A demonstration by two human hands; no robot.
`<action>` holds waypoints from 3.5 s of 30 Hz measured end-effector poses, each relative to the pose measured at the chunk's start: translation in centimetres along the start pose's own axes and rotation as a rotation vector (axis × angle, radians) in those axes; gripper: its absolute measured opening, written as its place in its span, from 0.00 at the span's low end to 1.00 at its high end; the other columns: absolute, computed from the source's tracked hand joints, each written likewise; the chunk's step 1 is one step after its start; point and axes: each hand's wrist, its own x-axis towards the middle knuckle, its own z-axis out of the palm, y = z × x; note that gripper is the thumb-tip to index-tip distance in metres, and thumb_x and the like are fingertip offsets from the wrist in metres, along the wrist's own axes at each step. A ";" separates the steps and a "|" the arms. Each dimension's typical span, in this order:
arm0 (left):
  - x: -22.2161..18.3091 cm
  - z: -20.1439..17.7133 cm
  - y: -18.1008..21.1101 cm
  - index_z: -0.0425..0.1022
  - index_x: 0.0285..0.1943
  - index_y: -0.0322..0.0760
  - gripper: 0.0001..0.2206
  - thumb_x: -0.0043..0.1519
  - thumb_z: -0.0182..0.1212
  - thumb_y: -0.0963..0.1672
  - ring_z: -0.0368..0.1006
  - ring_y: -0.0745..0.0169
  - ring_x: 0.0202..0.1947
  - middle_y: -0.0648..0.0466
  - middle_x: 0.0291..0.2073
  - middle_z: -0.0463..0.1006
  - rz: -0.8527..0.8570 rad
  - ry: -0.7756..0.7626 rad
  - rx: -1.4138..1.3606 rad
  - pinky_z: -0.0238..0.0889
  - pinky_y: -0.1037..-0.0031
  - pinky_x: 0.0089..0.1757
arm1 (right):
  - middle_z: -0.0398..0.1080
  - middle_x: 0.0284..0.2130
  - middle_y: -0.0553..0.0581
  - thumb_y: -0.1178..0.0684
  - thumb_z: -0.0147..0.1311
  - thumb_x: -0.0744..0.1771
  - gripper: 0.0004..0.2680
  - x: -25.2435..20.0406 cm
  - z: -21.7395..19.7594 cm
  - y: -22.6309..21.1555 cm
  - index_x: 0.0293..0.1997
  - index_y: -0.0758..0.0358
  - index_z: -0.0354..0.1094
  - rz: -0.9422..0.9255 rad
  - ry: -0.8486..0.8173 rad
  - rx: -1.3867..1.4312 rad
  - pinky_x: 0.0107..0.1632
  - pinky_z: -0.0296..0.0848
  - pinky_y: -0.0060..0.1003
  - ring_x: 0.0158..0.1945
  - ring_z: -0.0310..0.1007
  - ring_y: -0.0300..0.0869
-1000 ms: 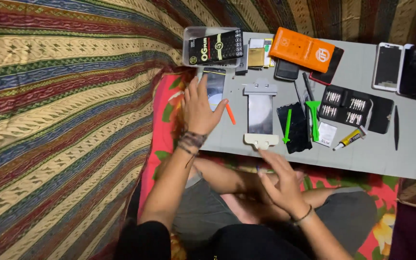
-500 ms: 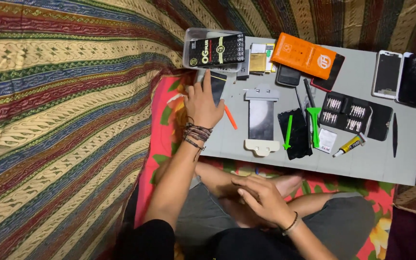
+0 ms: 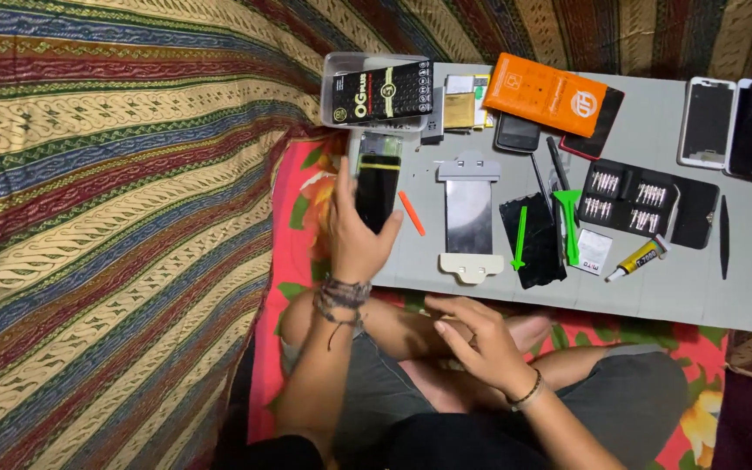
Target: Preparing a new smartphone screen for installation by applying adhesive and checking components.
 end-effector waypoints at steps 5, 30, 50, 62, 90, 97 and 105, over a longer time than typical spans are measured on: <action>-3.6 1.9 -1.0 0.39 0.80 0.36 0.33 0.66 0.50 0.45 0.70 0.46 0.53 0.28 0.66 0.62 -0.317 -0.212 -1.150 0.71 0.64 0.42 | 0.76 0.52 0.64 0.56 0.59 0.66 0.17 2.0 0.5 -1.3 0.62 0.65 0.69 -0.028 0.207 0.037 0.56 0.72 0.52 0.55 0.76 0.59; -5.5 3.1 9.8 0.30 0.84 0.44 0.39 0.68 0.53 0.44 0.61 0.58 0.63 0.41 0.71 0.57 -0.287 -0.281 -1.227 0.66 0.73 0.55 | 0.79 0.43 0.62 0.64 0.60 0.65 0.08 2.3 -2.8 -3.4 0.48 0.68 0.77 -0.290 0.475 -0.061 0.55 0.75 0.54 0.46 0.79 0.57; -4.2 5.9 14.4 0.38 0.82 0.39 0.47 0.58 0.70 0.45 0.68 0.46 0.57 0.34 0.62 0.64 -0.220 -0.222 -1.056 0.72 0.57 0.49 | 0.75 0.44 0.67 0.61 0.63 0.65 0.09 1.3 -9.5 -3.6 0.48 0.72 0.75 -0.391 0.445 0.058 0.42 0.74 0.44 0.46 0.76 0.56; -3.2 3.1 14.0 0.41 0.82 0.40 0.42 0.62 0.66 0.46 0.70 0.46 0.57 0.34 0.63 0.65 -0.256 -0.208 -1.052 0.73 0.56 0.50 | 0.74 0.35 0.60 0.57 0.58 0.67 0.02 6.3 -11.1 -3.2 0.38 0.63 0.74 -0.552 0.138 -0.067 0.37 0.73 0.51 0.36 0.74 0.58; -2.8 4.4 13.5 0.37 0.81 0.40 0.46 0.59 0.70 0.44 0.65 0.72 0.35 0.57 0.37 0.63 -0.331 0.057 -1.225 0.71 0.81 0.32 | 0.67 0.25 0.67 0.64 0.51 0.67 0.05 -0.1 -6.4 0.0 0.40 0.67 0.57 -0.096 0.553 0.875 0.31 0.73 0.37 0.25 0.72 0.43; -3.5 4.4 17.5 0.39 0.82 0.39 0.46 0.59 0.70 0.44 0.66 0.71 0.40 0.55 0.42 0.65 -0.259 0.040 -1.215 0.69 0.79 0.39 | 0.72 0.36 0.71 0.63 0.50 0.68 0.08 0.3 -7.7 -4.8 0.47 0.78 0.74 -0.185 0.530 0.307 0.44 0.76 0.47 0.40 0.77 0.54; -3.7 4.5 19.1 0.39 0.83 0.37 0.46 0.60 0.69 0.42 0.69 0.66 0.49 0.50 0.50 0.66 -0.065 0.065 -1.180 0.68 0.73 0.49 | 0.71 0.38 0.72 0.62 0.62 0.66 0.11 0.7 -7.9 -5.6 0.50 0.80 0.73 -0.327 0.649 0.155 0.39 0.71 0.41 0.38 0.69 0.48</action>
